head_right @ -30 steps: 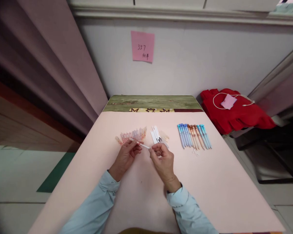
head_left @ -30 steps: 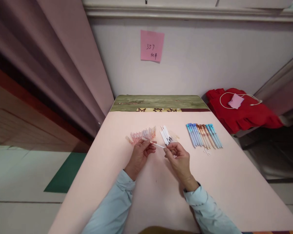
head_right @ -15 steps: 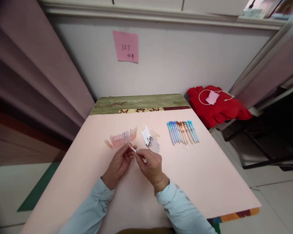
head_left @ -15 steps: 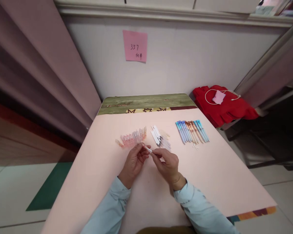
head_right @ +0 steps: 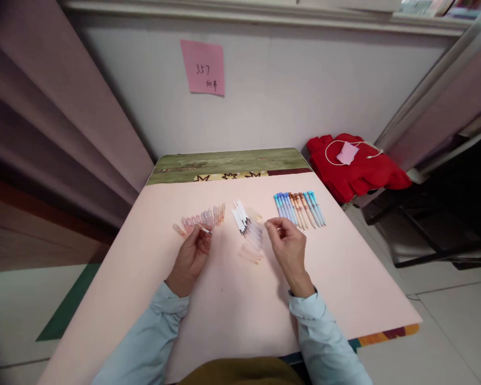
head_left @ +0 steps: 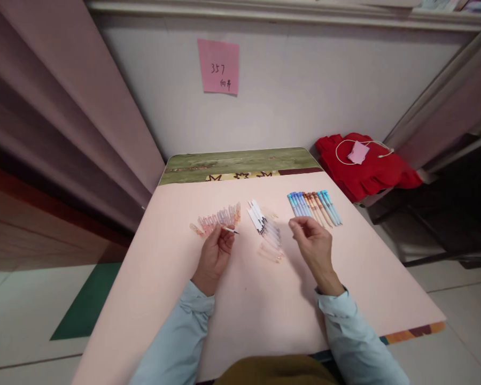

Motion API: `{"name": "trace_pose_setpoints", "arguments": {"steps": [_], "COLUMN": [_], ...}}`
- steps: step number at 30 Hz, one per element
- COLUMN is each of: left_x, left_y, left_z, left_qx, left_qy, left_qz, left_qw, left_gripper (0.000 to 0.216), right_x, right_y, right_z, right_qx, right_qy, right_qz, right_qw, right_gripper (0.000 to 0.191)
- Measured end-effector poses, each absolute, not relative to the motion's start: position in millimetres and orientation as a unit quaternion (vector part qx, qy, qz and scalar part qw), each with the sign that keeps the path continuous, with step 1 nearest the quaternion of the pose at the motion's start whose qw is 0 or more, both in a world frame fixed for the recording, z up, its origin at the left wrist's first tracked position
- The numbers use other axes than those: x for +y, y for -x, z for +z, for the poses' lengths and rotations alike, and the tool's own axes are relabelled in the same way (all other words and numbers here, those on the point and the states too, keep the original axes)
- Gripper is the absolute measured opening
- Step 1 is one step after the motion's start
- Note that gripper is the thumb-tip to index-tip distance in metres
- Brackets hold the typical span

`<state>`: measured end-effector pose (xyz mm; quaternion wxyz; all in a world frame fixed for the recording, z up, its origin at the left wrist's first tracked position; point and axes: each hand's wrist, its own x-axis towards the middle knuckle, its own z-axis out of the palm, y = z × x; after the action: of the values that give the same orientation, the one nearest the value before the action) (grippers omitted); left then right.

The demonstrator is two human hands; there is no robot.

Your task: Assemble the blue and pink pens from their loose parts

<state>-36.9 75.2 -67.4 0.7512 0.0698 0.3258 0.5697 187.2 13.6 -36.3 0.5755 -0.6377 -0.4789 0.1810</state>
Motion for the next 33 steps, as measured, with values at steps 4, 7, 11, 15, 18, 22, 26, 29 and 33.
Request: {"name": "trace_pose_setpoints", "arguments": {"steps": [4,7,11,15,18,22,26,29,33], "left_x": [77,76,75,74,73,72,71,70,69], "left_y": [36,37,38,36,35,35,35,34,34], "left_z": [-70,-72,-73,-72,-69,-68,-70,-71,-73], "left_qx": [0.327,0.322,0.324,0.327,0.331,0.334,0.331,0.333,0.33], "left_qy": [-0.088,-0.103,-0.125,-0.148,-0.161,-0.19,-0.212,-0.228,-0.251], "left_qz": [0.583,0.58,0.576,0.577,0.58,0.583,0.585,0.578,0.575], "left_qw": [0.739,0.741,0.74,0.734,0.726,0.716,0.709,0.709,0.705], "left_gripper": [0.02,0.019,0.018,0.016,0.016,0.021,0.026,0.026,0.025], "right_x": [-10,-22,-24,-24,-25,-27,-27,-26,-26], "right_y": [-178,-161,-150,-148,-147,-148,-149,-146,-140], "right_z": [-49,-60,-68,-68,-68,-68,-63,-56,-46], "right_qx": [-0.626,-0.676,-0.674,-0.672,-0.684,-0.706,-0.686,-0.661,-0.65], "right_qy": [0.652,0.679,0.719,0.728,0.717,0.67,0.628,0.631,0.625], "right_qz": [0.166,0.12,0.064,0.034,-0.002,-0.067,-0.088,-0.032,0.019], "right_qw": [0.394,0.259,0.158,0.131,0.132,0.217,0.357,0.405,0.433], "right_gripper": [0.013,0.013,0.016,0.018,0.018,0.019,0.015,0.011,0.007]}}
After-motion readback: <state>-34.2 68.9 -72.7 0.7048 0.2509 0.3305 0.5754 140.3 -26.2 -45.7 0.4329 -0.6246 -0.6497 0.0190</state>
